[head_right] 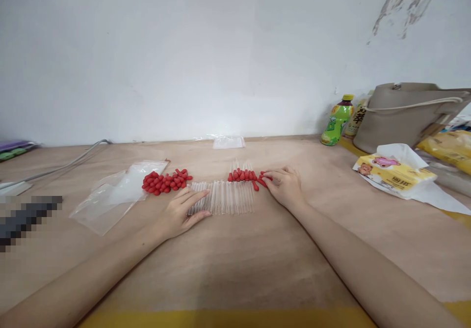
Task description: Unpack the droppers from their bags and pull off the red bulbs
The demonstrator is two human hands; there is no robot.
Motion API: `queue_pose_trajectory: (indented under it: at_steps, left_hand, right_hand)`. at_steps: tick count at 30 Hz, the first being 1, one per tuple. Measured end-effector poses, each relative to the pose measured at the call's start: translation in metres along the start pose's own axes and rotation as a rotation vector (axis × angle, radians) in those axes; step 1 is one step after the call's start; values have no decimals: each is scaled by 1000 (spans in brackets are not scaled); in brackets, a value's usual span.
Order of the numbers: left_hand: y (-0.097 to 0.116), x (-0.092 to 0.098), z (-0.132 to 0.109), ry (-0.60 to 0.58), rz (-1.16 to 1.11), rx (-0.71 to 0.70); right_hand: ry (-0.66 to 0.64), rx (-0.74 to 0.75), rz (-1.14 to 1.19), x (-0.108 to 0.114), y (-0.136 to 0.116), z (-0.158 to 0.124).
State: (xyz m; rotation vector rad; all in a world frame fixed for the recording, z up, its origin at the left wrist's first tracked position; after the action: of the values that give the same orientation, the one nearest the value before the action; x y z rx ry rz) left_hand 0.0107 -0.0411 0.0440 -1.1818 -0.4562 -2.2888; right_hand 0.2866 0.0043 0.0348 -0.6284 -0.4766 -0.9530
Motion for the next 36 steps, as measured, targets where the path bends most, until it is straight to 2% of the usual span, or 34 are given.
queue_pose_trajectory:
  at_steps: [4,9,18,23,32,36]
  left_hand:
    - [0,7,3,-27,-11,32]
    - [-5,7,3,-74,-9,87]
    - [-11,5,2,-71,30,139]
    - [-16,6,0,-52,43,168]
    - [-24,4,-3,-73,91,196]
    - [-29,5,-6,-80,110,200]
  right_hand:
    - [37,22,-7,4,-4,0]
    - [17,20,-1,1,-10,1]
    - [-169,47,-20,-17,-46,16]
    - [-230,75,-74,-24,-53,22]
    - [-219,149,-127,-35,-59,30]
    - [-95,152,-115,-28,-62,32]
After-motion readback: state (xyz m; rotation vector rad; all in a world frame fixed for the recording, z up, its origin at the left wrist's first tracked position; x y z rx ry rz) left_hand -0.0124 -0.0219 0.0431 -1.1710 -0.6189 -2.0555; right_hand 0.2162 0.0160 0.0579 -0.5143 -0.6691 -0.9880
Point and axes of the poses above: each hand's wrist, its own z-axis towards the middle knuckle, its own x-axis out of the back of the hand, y = z × x, the point moved 6 cm from there along z, towards the middle knuckle, and after that the axes turned 4 degrees about -y, right-handed, at the moved point
